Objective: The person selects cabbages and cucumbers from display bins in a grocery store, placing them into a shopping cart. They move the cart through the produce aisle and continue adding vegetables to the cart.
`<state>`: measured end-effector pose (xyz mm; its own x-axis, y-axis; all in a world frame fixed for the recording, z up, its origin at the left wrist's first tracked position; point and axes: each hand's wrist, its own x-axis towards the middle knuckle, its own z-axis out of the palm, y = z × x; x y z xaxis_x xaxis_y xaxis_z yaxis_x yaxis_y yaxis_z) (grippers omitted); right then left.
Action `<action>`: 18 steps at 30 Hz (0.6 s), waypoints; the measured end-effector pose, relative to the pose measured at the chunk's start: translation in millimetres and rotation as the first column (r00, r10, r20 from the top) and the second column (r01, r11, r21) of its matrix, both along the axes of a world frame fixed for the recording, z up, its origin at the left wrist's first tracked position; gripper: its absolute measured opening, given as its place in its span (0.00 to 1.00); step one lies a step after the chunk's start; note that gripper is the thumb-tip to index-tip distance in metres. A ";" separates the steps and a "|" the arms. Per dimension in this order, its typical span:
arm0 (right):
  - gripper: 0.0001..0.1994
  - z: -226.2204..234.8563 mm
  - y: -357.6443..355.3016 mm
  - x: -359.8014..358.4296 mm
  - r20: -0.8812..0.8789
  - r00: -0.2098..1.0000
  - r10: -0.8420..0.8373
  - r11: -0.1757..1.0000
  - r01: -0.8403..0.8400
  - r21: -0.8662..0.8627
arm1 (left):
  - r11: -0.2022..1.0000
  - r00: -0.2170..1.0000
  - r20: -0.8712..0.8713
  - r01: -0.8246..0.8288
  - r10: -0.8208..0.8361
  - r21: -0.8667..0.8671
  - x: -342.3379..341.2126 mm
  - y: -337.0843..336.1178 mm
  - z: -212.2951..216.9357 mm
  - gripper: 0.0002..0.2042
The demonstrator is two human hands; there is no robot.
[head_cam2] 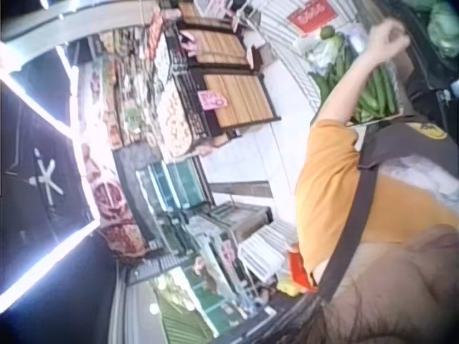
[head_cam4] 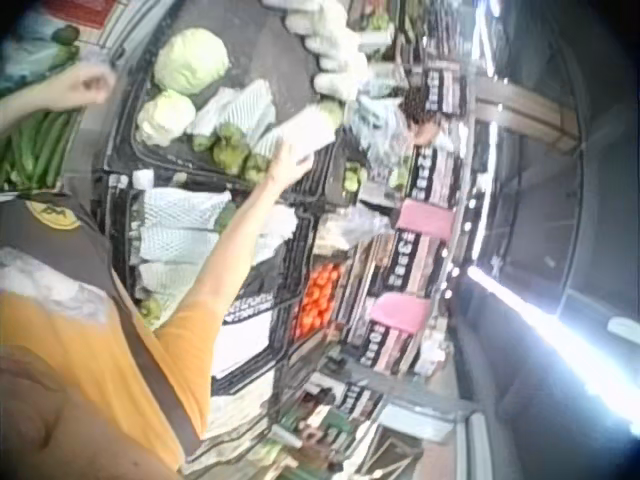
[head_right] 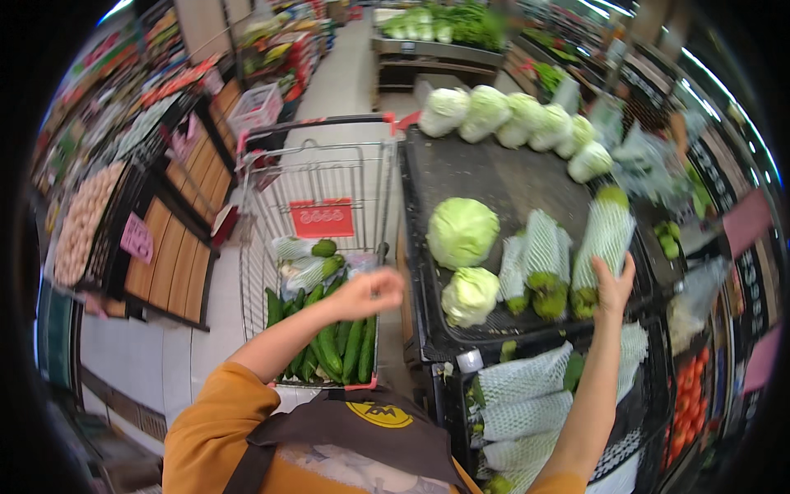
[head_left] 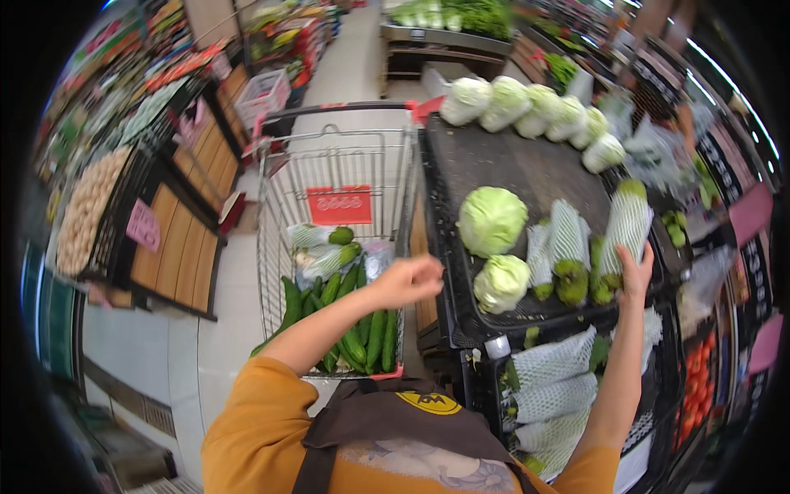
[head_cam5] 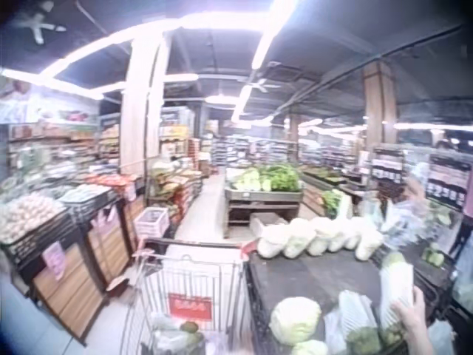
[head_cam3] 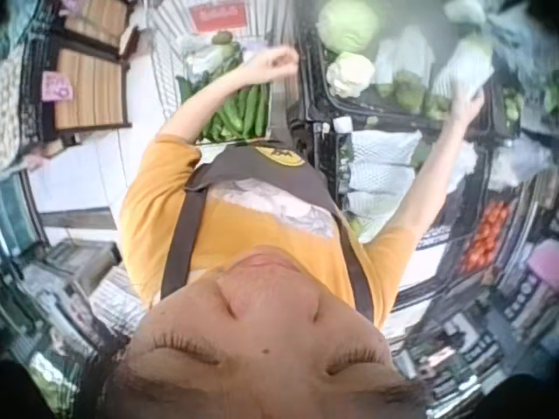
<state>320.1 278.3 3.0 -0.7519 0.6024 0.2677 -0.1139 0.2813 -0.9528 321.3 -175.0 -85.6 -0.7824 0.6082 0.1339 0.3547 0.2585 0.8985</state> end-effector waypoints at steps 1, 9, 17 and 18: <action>0.36 -12.7 13.9 -9.9 0.085 0.995 -0.052 0.999 0.051 0.013 | 0.966 1.000 0.027 0.014 -0.008 -0.257 8.5 -18.8 -10.7 0.14; 0.35 -61.4 62.2 -35.3 0.533 0.820 -0.207 0.873 -0.090 0.479 | 0.613 0.927 0.082 -0.173 0.366 -0.771 -0.5 -213.3 -162.9 0.24; 0.18 -3.2 -80.8 35.9 0.079 0.981 -0.178 0.587 0.041 0.809 | 0.506 0.670 0.058 -0.497 0.740 -0.705 -43.1 -270.8 -249.9 0.23; 0.16 2.8 -116.0 54.3 0.116 0.972 -0.202 0.571 0.021 0.821 | 0.502 0.678 0.056 -0.482 0.733 -0.718 -55.0 -264.8 -253.6 0.23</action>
<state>374.4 162.3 5.8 -0.7808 0.2831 0.5570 0.1165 0.9418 -0.3153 266.3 -439.9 -339.2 -0.8983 -0.2064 -0.3880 -0.3821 0.8030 0.4573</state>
